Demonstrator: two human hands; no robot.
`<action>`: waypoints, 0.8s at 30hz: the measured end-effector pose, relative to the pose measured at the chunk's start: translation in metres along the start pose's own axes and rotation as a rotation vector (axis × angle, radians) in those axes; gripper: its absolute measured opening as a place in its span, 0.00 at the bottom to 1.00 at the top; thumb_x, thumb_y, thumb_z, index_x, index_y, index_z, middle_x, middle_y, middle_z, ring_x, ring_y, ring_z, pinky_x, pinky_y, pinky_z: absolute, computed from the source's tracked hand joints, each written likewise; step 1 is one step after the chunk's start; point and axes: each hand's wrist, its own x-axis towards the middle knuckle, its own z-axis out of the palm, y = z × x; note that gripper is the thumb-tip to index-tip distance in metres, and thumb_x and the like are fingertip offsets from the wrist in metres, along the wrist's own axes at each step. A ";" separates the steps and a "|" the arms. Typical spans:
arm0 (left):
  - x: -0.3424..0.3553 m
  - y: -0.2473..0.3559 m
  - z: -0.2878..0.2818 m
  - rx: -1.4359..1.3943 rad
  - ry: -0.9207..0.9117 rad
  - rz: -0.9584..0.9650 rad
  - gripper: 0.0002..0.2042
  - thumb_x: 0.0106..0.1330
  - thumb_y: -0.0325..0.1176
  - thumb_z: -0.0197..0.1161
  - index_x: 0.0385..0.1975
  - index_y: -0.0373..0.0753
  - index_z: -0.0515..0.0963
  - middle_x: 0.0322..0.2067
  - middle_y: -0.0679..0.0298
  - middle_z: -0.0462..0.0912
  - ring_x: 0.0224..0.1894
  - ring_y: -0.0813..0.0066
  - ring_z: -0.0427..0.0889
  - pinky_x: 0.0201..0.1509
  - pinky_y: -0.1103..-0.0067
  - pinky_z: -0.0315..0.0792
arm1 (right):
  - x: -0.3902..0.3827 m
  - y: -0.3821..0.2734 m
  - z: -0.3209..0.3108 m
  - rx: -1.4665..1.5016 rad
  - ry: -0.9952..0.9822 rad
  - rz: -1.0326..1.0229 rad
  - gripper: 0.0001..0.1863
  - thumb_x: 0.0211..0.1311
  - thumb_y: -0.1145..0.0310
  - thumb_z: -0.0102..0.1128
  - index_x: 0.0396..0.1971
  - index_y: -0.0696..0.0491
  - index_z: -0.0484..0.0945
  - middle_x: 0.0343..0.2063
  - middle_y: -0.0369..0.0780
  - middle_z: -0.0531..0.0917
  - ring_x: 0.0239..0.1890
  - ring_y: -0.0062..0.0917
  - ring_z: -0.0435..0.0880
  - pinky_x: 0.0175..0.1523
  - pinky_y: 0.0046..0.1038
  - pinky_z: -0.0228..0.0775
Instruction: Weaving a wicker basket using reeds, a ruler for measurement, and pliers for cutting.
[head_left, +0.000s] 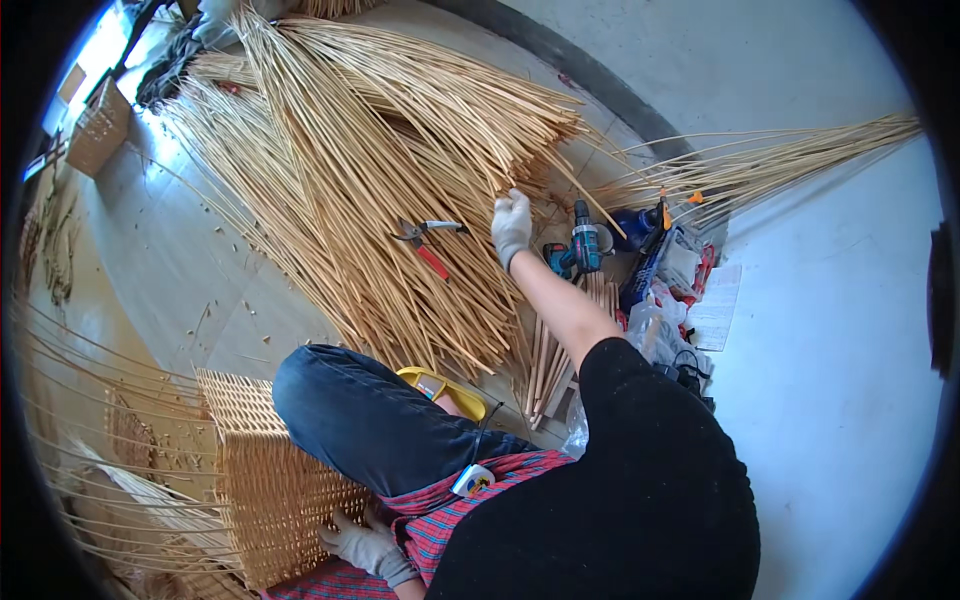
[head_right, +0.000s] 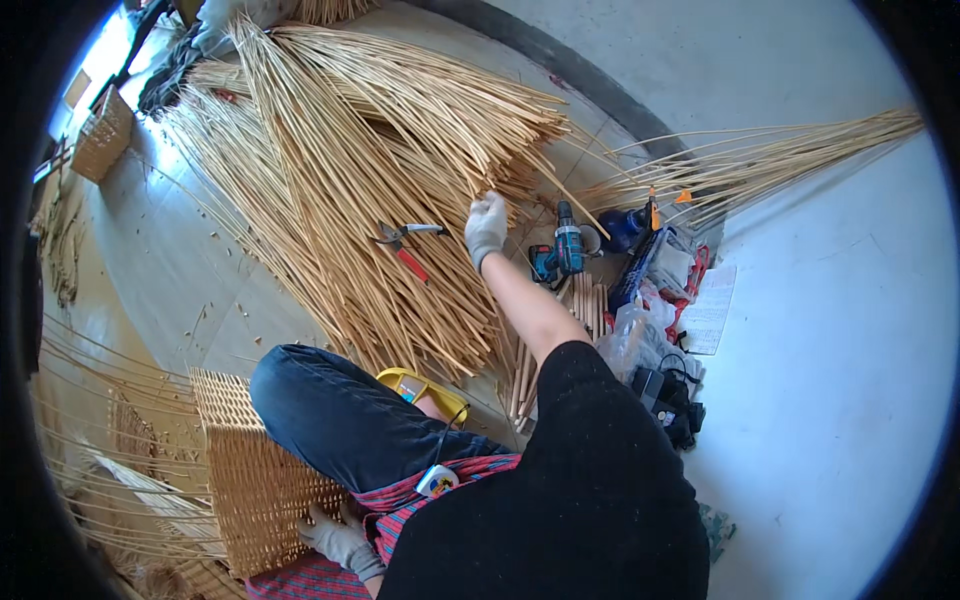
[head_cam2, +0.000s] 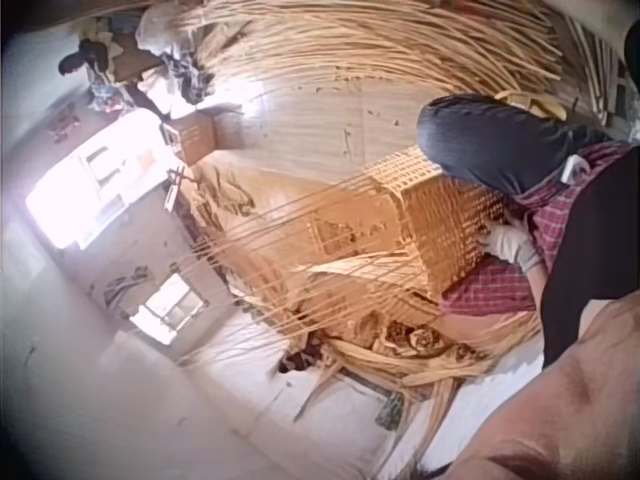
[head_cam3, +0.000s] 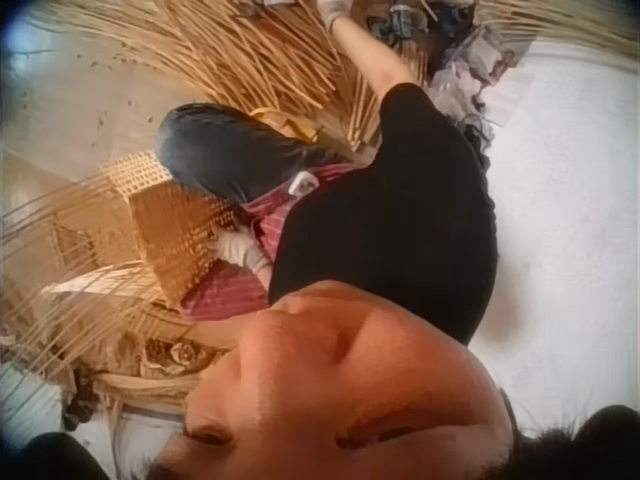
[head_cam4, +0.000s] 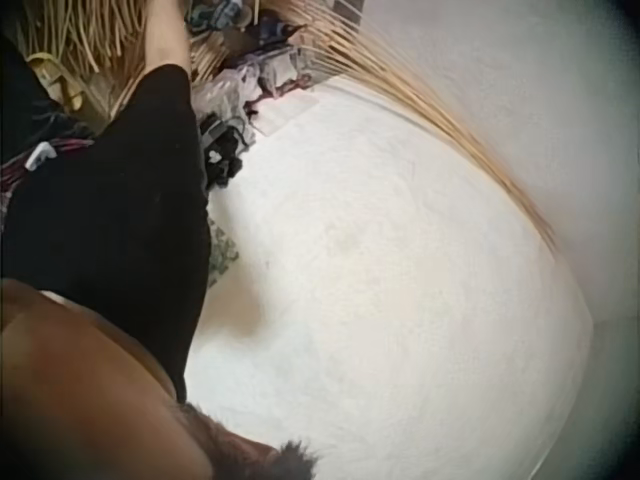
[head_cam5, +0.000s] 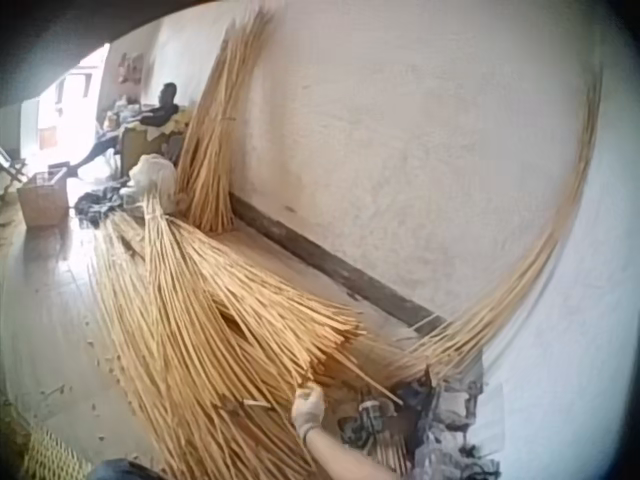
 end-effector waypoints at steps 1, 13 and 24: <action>0.000 0.000 -0.001 0.000 -0.008 -0.011 0.33 0.61 0.52 0.66 0.63 0.40 0.69 0.66 0.40 0.58 0.68 0.37 0.57 0.69 0.53 0.59 | 0.013 -0.006 0.002 -0.062 -0.029 0.008 0.16 0.67 0.70 0.62 0.52 0.57 0.73 0.33 0.36 0.78 0.36 0.22 0.76 0.46 0.27 0.71; 0.001 0.007 0.001 -0.030 -0.020 0.013 0.33 0.61 0.51 0.66 0.62 0.38 0.69 0.67 0.38 0.57 0.68 0.35 0.56 0.69 0.52 0.60 | 0.083 0.011 0.006 -0.497 -0.158 0.079 0.17 0.59 0.55 0.65 0.23 0.54 0.76 0.22 0.46 0.83 0.27 0.40 0.83 0.37 0.37 0.74; 0.000 -0.004 0.005 -0.020 0.032 0.004 0.34 0.58 0.51 0.69 0.61 0.38 0.69 0.66 0.39 0.58 0.67 0.36 0.58 0.68 0.52 0.60 | 0.056 -0.074 -0.004 -0.554 0.147 -0.111 0.24 0.58 0.59 0.71 0.50 0.53 0.73 0.47 0.46 0.79 0.47 0.38 0.80 0.51 0.37 0.73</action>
